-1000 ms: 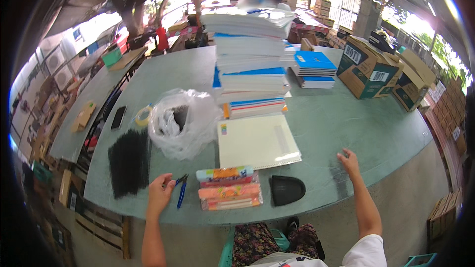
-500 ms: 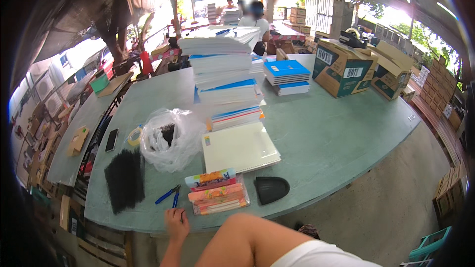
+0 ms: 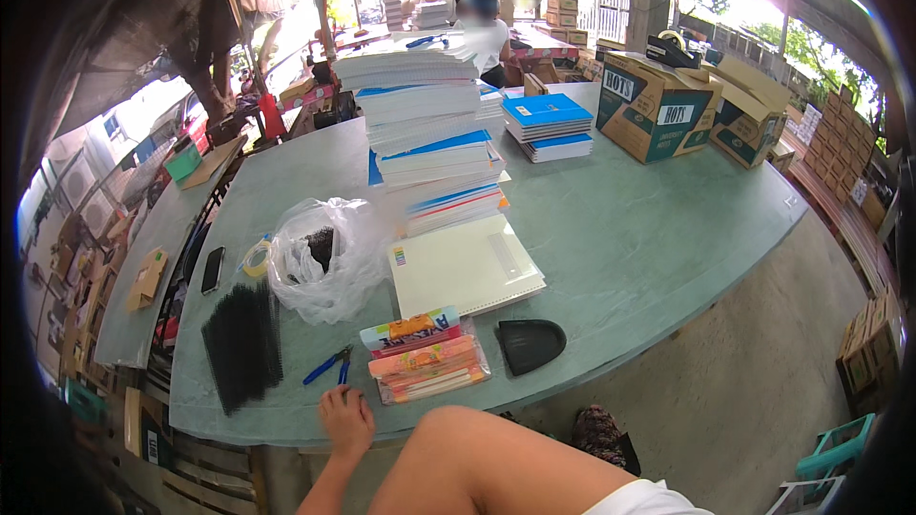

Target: The person sorts notebooks by color on a table and then inserts spiral binding coils into the pre-punched holes of individual notebooks by hand, using a small black tool to help guide the process.

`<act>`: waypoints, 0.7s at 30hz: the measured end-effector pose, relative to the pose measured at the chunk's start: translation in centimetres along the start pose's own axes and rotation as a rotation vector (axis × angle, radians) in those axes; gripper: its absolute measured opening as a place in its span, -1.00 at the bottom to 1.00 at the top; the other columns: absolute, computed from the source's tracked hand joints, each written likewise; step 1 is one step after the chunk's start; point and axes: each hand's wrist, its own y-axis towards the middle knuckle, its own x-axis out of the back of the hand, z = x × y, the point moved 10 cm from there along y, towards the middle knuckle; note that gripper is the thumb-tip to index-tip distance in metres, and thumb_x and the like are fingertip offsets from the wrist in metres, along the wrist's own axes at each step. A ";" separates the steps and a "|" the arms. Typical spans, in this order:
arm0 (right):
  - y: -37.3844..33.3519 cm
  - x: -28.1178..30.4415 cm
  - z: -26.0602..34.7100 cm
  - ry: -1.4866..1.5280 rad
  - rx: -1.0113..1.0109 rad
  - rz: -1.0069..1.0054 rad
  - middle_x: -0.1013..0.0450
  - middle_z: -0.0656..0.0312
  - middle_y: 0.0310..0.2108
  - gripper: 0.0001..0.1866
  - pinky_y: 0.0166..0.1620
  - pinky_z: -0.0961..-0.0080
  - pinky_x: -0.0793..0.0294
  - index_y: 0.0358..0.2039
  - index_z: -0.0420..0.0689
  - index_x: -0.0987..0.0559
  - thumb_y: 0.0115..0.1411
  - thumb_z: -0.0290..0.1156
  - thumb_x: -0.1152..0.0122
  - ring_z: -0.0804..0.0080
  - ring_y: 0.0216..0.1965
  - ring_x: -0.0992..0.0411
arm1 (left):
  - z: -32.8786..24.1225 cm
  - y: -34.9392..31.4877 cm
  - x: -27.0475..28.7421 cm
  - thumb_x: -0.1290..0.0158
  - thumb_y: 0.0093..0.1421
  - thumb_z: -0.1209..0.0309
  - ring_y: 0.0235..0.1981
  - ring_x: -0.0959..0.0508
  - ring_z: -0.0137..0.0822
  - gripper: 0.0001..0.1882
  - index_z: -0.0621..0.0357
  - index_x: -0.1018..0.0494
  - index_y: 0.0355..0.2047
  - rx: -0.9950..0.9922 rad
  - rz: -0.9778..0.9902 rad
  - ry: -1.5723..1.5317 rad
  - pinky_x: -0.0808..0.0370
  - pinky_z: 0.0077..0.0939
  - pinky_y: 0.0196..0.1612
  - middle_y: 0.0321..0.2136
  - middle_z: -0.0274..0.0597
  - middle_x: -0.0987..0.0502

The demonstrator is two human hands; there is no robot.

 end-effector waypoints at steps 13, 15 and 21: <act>0.9 3.9 -4.4 0.099 -0.120 -0.011 -0.38 0.10 -0.48 -0.78 -0.36 0.24 -0.31 -0.51 -0.16 -0.45 0.06 -0.26 -0.14 0.15 -0.44 -0.35 | 1.6 4.0 -2.4 -0.03 -0.03 0.41 -0.04 -0.26 0.07 -0.73 0.20 -0.40 -0.28 -0.020 0.128 -0.122 -0.19 -0.06 -0.05 -0.15 0.07 -0.32; 2.9 2.5 -0.7 0.336 0.035 0.099 -0.37 0.11 -0.49 -0.76 -0.38 0.23 -0.30 -0.53 -0.15 -0.45 0.06 -0.24 -0.15 0.14 -0.46 -0.35 | 1.3 4.3 -2.1 -0.04 -0.04 0.41 -0.04 -0.26 0.08 -0.72 0.21 -0.39 -0.27 -0.053 0.146 -0.087 -0.19 -0.07 -0.04 -0.13 0.08 -0.30; 0.6 2.1 2.8 0.685 0.126 0.355 -0.37 0.11 -0.55 -0.72 -0.43 0.21 -0.29 -0.57 -0.13 -0.45 0.04 -0.19 -0.19 0.10 -0.50 -0.34 | -2.9 7.5 2.6 -0.06 -0.08 0.43 -0.02 -0.25 0.09 -0.62 0.21 -0.39 -0.19 -0.131 0.079 -0.275 -0.17 -0.08 0.03 -0.04 0.09 -0.25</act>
